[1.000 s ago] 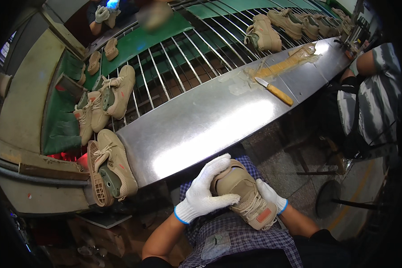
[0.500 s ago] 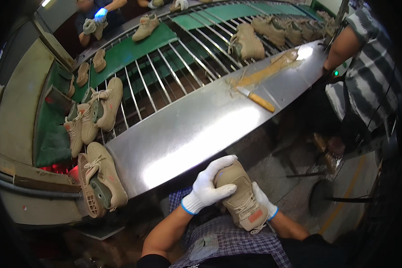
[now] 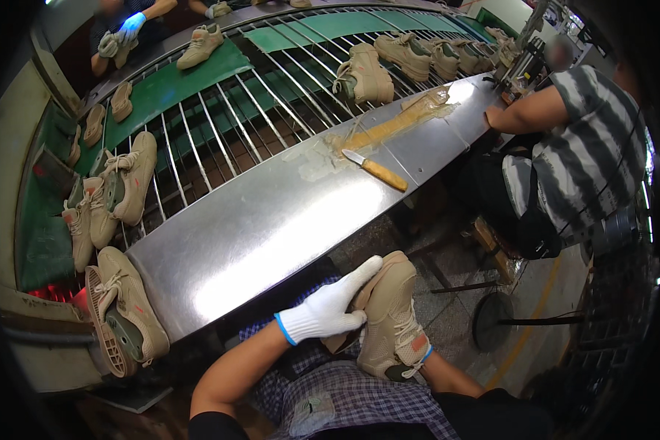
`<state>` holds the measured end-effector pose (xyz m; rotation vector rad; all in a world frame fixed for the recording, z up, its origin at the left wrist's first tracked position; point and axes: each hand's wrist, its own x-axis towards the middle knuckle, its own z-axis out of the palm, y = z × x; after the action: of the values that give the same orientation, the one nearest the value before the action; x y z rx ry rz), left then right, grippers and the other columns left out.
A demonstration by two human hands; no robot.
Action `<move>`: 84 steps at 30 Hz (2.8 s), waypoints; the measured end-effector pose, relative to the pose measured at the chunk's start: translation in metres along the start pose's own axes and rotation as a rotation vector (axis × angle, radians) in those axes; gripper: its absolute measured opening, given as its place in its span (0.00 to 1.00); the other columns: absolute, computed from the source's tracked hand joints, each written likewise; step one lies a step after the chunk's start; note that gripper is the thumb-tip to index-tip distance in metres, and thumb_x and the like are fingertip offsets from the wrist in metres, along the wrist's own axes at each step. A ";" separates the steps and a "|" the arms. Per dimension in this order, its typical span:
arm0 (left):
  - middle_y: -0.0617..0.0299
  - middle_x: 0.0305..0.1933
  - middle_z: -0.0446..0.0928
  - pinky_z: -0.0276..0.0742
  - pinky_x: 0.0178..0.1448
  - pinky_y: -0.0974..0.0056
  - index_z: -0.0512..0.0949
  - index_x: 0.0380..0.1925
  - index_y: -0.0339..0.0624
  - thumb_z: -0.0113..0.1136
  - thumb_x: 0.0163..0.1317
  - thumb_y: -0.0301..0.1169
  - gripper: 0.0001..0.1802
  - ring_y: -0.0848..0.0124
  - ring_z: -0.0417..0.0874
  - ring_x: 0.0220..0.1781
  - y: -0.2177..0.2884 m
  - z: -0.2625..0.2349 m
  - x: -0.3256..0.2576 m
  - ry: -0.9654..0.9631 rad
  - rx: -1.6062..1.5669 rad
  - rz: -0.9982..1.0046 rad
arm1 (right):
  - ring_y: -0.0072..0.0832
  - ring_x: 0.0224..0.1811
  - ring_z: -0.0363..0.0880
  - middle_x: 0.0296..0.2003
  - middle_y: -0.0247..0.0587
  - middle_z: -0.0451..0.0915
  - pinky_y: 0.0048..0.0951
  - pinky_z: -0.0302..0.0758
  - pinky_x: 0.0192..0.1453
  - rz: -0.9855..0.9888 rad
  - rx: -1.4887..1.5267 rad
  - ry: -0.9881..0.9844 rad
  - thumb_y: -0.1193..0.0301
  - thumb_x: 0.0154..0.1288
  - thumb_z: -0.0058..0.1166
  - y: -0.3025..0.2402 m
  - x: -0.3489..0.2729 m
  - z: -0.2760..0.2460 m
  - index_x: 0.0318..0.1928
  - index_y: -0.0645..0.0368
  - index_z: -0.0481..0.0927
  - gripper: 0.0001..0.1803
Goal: The person wipes the exterior of a shoe with a cloth and removes it from a conveyor belt on an assembly line.
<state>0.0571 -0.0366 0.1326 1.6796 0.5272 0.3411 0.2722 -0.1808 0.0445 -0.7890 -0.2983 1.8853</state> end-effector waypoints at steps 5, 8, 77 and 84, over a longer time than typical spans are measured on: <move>0.48 0.84 0.65 0.57 0.87 0.59 0.60 0.82 0.34 0.54 0.57 0.15 0.47 0.61 0.64 0.85 -0.028 0.008 0.007 0.145 -0.341 0.005 | 0.40 0.77 0.71 0.78 0.51 0.65 0.44 0.76 0.78 -0.022 -0.067 0.023 0.42 0.89 0.23 0.000 0.002 0.007 0.84 0.54 0.54 0.38; 0.48 0.86 0.60 0.52 0.89 0.60 0.56 0.83 0.34 0.56 0.60 0.17 0.48 0.62 0.57 0.88 -0.030 0.018 0.002 0.149 -0.404 -0.009 | 0.40 0.78 0.71 0.78 0.51 0.65 0.45 0.76 0.79 -0.040 -0.105 0.035 0.42 0.88 0.23 -0.001 0.004 0.009 0.84 0.53 0.54 0.38; 0.45 0.56 0.83 0.80 0.64 0.51 0.80 0.59 0.39 0.67 0.70 0.42 0.24 0.46 0.84 0.58 0.021 -0.120 -0.146 0.384 0.626 -0.098 | 0.56 0.58 0.86 0.63 0.68 0.78 0.46 0.84 0.62 -0.031 -1.555 -0.117 0.51 0.77 0.53 -0.010 0.063 0.198 0.78 0.63 0.62 0.40; 0.52 0.33 0.87 0.82 0.46 0.50 0.89 0.33 0.45 0.56 0.75 0.37 0.15 0.50 0.88 0.38 0.021 -0.105 -0.120 0.418 0.778 -0.128 | 0.45 0.36 0.87 0.42 0.53 0.85 0.38 0.88 0.39 -1.022 -1.405 -0.482 0.49 0.80 0.54 0.025 0.110 0.137 0.72 0.71 0.67 0.38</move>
<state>-0.0950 -0.0132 0.1800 2.3150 1.1837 0.4272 0.1378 -0.0756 0.0915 -0.7388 -2.0101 0.6246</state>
